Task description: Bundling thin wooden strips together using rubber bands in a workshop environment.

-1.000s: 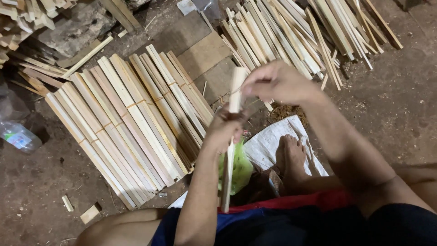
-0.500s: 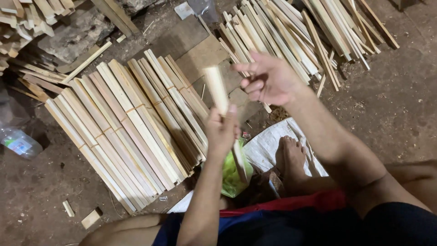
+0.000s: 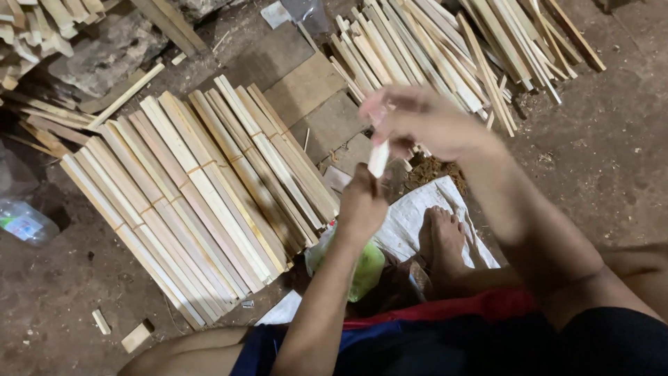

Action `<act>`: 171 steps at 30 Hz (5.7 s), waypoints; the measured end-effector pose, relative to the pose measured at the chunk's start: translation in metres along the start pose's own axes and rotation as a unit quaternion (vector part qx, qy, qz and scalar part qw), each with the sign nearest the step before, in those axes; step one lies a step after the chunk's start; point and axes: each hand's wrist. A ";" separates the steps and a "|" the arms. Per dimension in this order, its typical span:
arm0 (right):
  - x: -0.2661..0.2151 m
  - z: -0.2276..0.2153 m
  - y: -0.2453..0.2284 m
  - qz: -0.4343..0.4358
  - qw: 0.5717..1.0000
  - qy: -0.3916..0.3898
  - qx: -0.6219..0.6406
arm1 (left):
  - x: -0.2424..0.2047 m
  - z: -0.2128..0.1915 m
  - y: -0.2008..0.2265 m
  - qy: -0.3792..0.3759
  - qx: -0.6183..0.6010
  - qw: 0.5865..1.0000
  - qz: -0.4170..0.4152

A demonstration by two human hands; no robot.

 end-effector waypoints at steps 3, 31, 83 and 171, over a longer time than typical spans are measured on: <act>-0.001 0.016 0.040 -0.081 0.985 -0.143 -0.049 | 0.001 -0.014 -0.004 0.036 -0.191 0.980 0.049; 0.022 0.055 0.102 -0.076 0.987 0.129 0.058 | 0.002 -0.024 -0.015 -0.060 -0.403 0.913 -0.016; 0.037 0.197 0.151 -0.199 0.908 -0.211 -0.303 | 0.023 -0.111 -0.093 0.502 0.120 0.834 -0.196; -0.014 0.085 0.193 0.002 0.960 -0.278 -0.040 | 0.028 -0.059 -0.037 0.104 -0.504 0.848 0.124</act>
Point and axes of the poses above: each hand's wrist, its own x-axis towards the middle knuckle, its own z-axis out of the palm, y = z × x, and after that the axes turned 15 degrees about -z, right-handed
